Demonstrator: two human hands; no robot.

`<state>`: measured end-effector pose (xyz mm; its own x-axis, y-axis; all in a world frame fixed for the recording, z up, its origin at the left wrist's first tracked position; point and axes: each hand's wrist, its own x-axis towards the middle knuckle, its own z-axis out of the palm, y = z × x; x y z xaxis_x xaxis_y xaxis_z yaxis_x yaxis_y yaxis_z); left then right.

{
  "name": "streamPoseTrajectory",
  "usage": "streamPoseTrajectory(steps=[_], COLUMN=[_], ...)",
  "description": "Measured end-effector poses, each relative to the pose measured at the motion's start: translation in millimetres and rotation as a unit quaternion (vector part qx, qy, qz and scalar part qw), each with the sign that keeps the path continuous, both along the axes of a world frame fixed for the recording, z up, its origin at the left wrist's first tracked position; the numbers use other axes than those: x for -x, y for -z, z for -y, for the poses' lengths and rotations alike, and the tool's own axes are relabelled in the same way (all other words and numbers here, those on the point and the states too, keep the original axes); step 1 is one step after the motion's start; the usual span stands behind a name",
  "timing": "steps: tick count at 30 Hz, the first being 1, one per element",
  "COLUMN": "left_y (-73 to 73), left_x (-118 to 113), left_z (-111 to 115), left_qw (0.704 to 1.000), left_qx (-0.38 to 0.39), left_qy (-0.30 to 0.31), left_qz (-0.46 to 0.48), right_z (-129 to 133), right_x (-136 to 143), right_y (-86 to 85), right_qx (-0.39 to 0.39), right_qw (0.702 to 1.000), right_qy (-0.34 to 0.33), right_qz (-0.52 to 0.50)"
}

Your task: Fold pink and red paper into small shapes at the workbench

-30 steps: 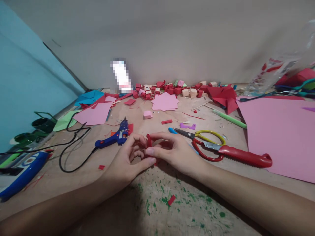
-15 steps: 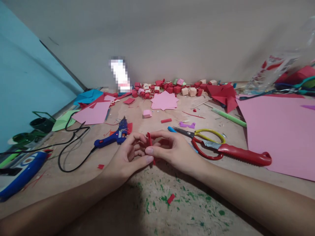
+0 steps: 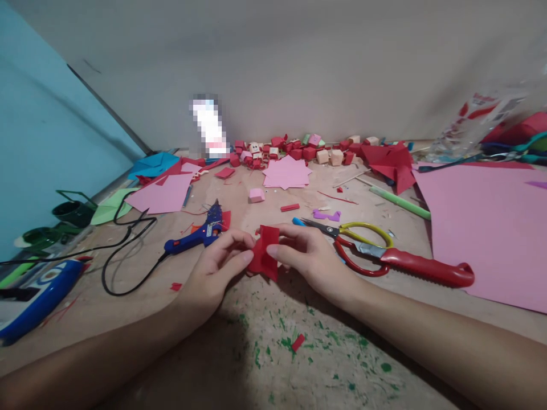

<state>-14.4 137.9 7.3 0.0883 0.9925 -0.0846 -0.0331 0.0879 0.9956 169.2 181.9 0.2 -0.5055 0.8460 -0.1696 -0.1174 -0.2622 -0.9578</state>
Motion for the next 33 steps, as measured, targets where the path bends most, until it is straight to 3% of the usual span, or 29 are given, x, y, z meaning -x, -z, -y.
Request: streamPoseTrajectory(steps=[4, 10, 18, 27, 33], left_y=[2.8, 4.3, 0.7, 4.6, 5.5], left_x=[-0.1, 2.9, 3.7, 5.1, 6.6], left_z=[-0.7, -2.8, 3.1, -3.6, -8.7], left_qw=[1.000, 0.997, 0.998, 0.999, 0.994], left_qx=[-0.003, 0.030, -0.029, 0.003, 0.002], left_qy=[-0.026, -0.039, -0.030, -0.041, -0.105], left_qz=[0.012, 0.054, -0.043, -0.024, 0.039], right_z=[-0.1, -4.4, 1.3, 2.8, 0.2], right_x=[2.3, 2.0, 4.6, 3.8, 4.3], right_y=[-0.6, 2.3, 5.1, 7.5, 0.9], right_qx=[0.012, -0.037, -0.039, -0.016, 0.036], right_qw=[1.000, 0.997, 0.994, 0.997, 0.999], right_qy=[0.024, 0.020, 0.024, 0.018, 0.006], right_qz=[-0.012, 0.070, 0.103, 0.070, -0.035])
